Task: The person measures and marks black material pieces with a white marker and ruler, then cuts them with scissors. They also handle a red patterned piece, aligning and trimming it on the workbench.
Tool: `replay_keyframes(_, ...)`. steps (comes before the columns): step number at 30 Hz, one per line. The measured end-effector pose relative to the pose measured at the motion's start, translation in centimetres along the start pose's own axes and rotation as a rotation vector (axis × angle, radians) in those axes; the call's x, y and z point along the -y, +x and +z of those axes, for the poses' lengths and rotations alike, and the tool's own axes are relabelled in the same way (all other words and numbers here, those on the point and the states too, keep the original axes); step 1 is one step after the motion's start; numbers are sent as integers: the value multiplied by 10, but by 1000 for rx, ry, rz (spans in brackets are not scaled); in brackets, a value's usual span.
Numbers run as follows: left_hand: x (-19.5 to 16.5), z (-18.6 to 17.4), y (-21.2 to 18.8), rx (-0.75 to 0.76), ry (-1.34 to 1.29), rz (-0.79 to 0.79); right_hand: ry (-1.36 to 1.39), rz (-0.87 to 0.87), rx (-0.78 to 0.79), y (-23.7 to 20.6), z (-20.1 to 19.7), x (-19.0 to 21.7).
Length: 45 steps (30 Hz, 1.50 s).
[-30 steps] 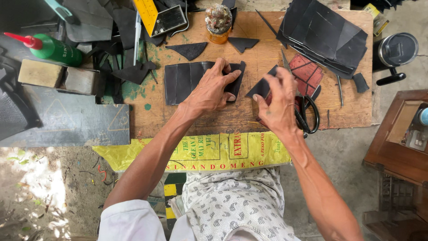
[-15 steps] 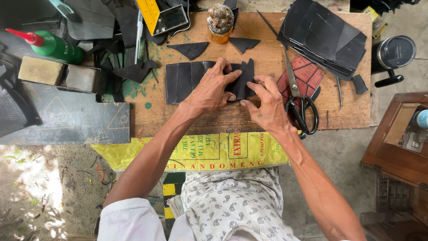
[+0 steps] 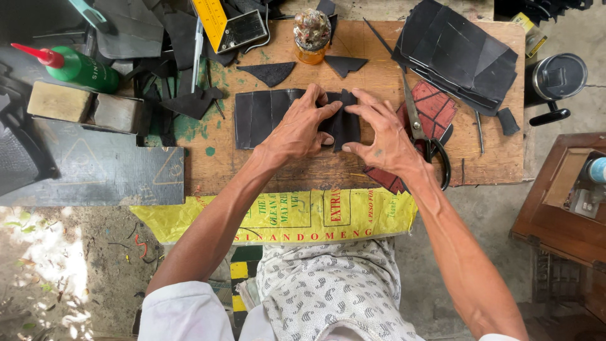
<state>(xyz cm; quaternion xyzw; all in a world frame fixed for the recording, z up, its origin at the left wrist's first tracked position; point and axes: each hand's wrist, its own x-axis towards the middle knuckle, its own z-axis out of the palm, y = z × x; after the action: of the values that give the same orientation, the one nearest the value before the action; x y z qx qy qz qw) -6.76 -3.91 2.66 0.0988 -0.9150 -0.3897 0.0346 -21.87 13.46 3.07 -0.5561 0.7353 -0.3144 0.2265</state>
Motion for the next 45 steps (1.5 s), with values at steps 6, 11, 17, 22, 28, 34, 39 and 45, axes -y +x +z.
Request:
replay_keyframes(6, 0, 0, -2, -6, -12, 3, -22, -44, -86, -13, 6, 5)
replay_keyframes(11, -2, -1, -2, 0, -21, -4, -29, -15, -89, -13, 8, 4)
replay_keyframes(17, -2, -1, -1, 11, -13, -24, -32, -48, -100, -13, 9, 0)
replay_keyframes(22, 0, 0, -1, 4, -7, -9, -64, -77, -104, -13, 8, 2)
replay_keyframes(28, 0, 1, -3, 20, 18, -1, -100, -12, -65, -15, 10, 11)
replay_keyframes(34, 1, 2, -1, 51, 76, -12, -79, -64, -88, -16, 14, 13)
replay_keyframes(39, -6, 6, 6, 119, 236, -22, -127, -90, -60, -14, 11, 15)
replay_keyframes(45, -4, 4, 8, 118, 238, -26, -30, -99, -218, -26, -8, 22)
